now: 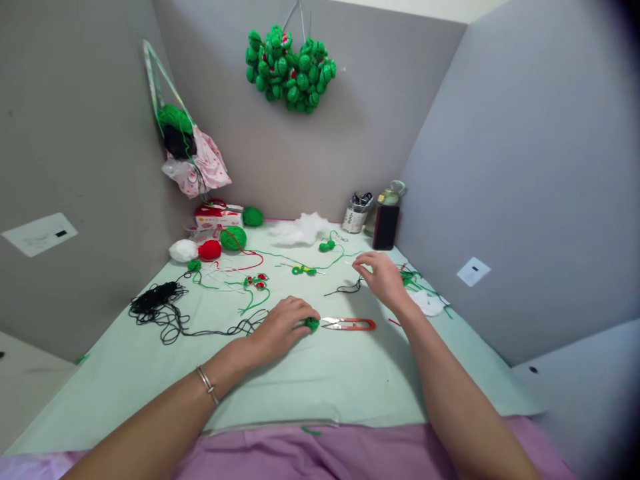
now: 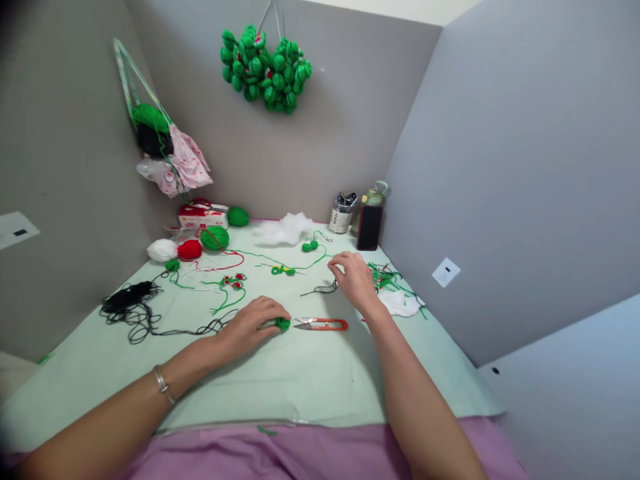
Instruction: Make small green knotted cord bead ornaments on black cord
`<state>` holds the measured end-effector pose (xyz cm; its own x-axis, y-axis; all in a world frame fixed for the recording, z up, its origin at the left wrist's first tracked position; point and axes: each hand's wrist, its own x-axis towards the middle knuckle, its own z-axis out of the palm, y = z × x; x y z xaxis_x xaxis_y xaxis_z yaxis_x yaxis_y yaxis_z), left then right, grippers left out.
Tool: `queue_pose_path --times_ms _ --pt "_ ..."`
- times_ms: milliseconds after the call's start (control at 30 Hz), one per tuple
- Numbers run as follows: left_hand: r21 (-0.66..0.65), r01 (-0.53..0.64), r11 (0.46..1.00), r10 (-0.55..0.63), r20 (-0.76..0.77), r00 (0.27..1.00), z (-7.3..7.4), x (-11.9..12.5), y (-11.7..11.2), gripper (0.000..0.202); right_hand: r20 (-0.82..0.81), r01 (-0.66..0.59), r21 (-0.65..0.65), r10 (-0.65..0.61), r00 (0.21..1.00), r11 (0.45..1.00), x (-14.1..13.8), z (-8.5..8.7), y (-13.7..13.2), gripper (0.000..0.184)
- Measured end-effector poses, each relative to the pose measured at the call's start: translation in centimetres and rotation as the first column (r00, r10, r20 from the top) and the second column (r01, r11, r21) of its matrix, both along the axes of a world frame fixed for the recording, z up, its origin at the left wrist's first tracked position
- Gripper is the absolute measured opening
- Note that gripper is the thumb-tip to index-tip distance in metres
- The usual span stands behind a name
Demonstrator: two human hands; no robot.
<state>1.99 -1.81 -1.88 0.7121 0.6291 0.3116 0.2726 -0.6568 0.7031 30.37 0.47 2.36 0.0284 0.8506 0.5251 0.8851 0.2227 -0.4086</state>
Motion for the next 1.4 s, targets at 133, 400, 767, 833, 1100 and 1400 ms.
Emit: queue_pose_path --times_ms 133,400,767,833,1100,1400 --pt "-0.043 -0.045 0.998 0.045 0.009 0.999 1.8 -1.8 0.5 0.025 -0.287 -0.018 0.047 0.031 0.958 0.999 -0.2 0.1 0.1 0.025" --pt "0.153 -0.542 0.827 0.548 0.004 0.837 6.4 -11.9 5.1 0.033 -0.309 -0.119 -0.246 0.039 0.950 0.962 -0.1 1.0 5.1 0.020" --pt "0.121 -0.660 0.741 0.670 -0.074 0.739 2.6 -14.6 7.2 0.046 -0.069 0.028 -0.298 -0.050 0.996 0.954 -4.9 -1.7 12.9 0.006" --pt "0.036 -0.624 0.781 0.624 0.008 0.782 4.2 -13.0 6.0 0.044 -0.109 0.004 -0.296 -0.038 0.993 0.955 -5.2 -1.8 13.0 0.005" --pt "-0.389 -0.180 0.903 0.316 0.320 0.893 7.5 -5.7 2.9 0.033 -0.420 -0.342 -0.193 0.237 0.876 0.920 -7.9 1.7 6.8 0.022" --pt "-0.715 0.355 0.602 0.239 0.586 0.774 4.9 -1.2 2.8 0.028 -0.641 -0.644 -0.026 0.482 0.598 0.765 -10.3 2.3 -2.3 0.018"
